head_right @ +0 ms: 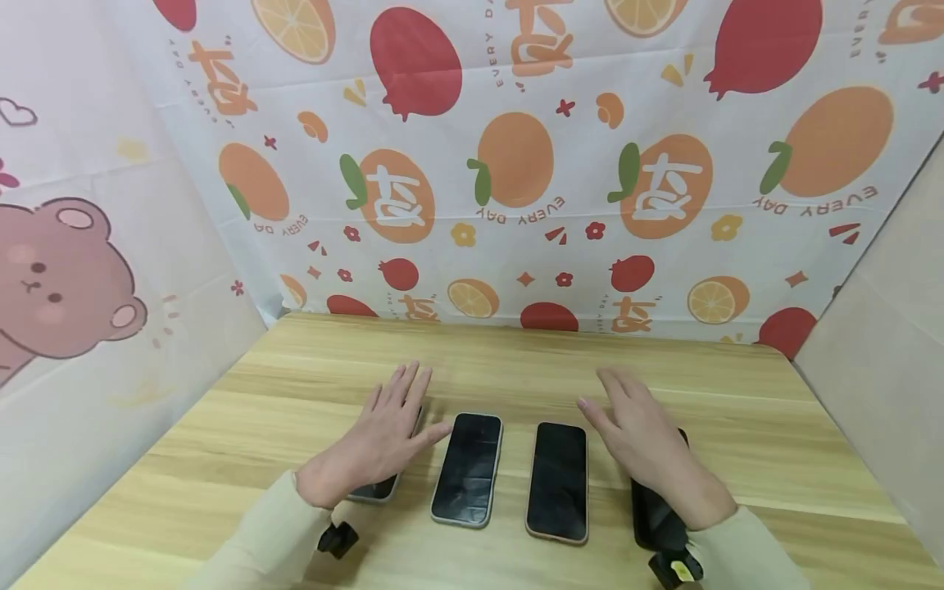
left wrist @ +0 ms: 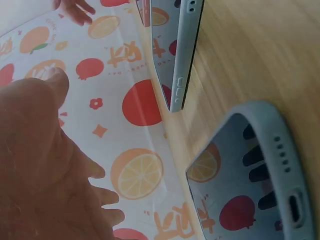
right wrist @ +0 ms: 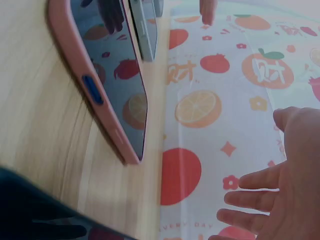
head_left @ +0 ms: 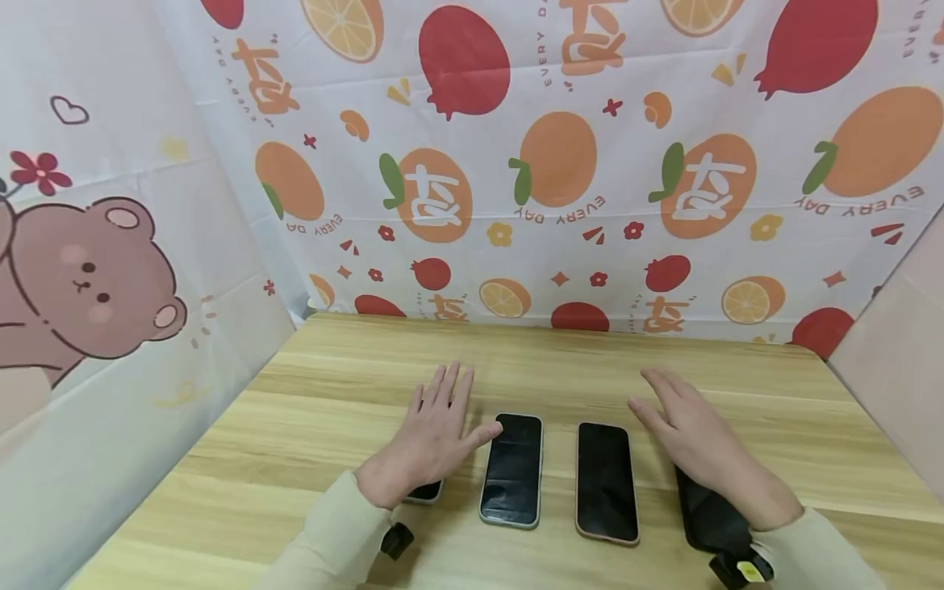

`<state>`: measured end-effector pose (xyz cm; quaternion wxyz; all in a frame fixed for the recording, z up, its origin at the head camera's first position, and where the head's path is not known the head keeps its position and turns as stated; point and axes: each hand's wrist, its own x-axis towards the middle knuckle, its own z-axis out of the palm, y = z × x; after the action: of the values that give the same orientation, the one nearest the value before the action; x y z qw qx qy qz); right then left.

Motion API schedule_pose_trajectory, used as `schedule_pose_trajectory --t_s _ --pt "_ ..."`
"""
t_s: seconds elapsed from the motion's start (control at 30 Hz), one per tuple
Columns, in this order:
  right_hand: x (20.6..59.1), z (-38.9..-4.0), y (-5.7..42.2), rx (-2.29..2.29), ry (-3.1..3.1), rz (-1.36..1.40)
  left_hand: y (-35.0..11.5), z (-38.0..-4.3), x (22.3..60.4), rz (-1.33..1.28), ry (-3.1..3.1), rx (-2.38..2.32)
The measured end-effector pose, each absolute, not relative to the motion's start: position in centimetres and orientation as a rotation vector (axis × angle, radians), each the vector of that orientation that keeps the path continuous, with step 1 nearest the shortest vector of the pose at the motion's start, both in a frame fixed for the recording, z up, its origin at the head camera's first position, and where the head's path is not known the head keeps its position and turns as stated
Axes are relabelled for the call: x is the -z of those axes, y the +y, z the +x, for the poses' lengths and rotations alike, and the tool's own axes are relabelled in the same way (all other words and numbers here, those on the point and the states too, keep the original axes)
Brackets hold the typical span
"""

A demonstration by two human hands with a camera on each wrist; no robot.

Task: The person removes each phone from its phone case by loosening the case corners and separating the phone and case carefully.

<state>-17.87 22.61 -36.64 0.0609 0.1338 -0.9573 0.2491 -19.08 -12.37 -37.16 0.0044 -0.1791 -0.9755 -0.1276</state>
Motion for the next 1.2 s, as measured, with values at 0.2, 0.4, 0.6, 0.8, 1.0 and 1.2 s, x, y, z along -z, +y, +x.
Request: schedule_pose_trajectory --t_s 0.2,0.4,0.6,0.8,1.0,1.2 --pt "36.6 -17.6 21.1 -0.837 -2.881 0.454 -13.1 -18.4 37.4 -0.542 -3.045 0.504" --pt "37.1 -17.5 19.3 -0.867 -2.823 0.542 -13.8 -17.9 37.5 -0.528 -3.038 0.588" --pt "37.3 -17.5 17.1 -0.883 -2.786 0.632 -14.3 -17.5 37.5 -0.513 -2.997 0.659" --pt "37.4 -17.5 14.8 -0.939 -2.788 0.688 -14.9 -17.3 37.6 -0.405 -3.018 0.732" --pt "37.2 -17.3 12.7 -1.038 -2.804 0.712 -15.7 -17.1 37.5 -0.334 -3.016 0.781" --pt "37.1 -17.3 10.8 -1.178 -2.848 0.723 -16.6 -16.9 37.6 -0.273 -3.033 0.82"
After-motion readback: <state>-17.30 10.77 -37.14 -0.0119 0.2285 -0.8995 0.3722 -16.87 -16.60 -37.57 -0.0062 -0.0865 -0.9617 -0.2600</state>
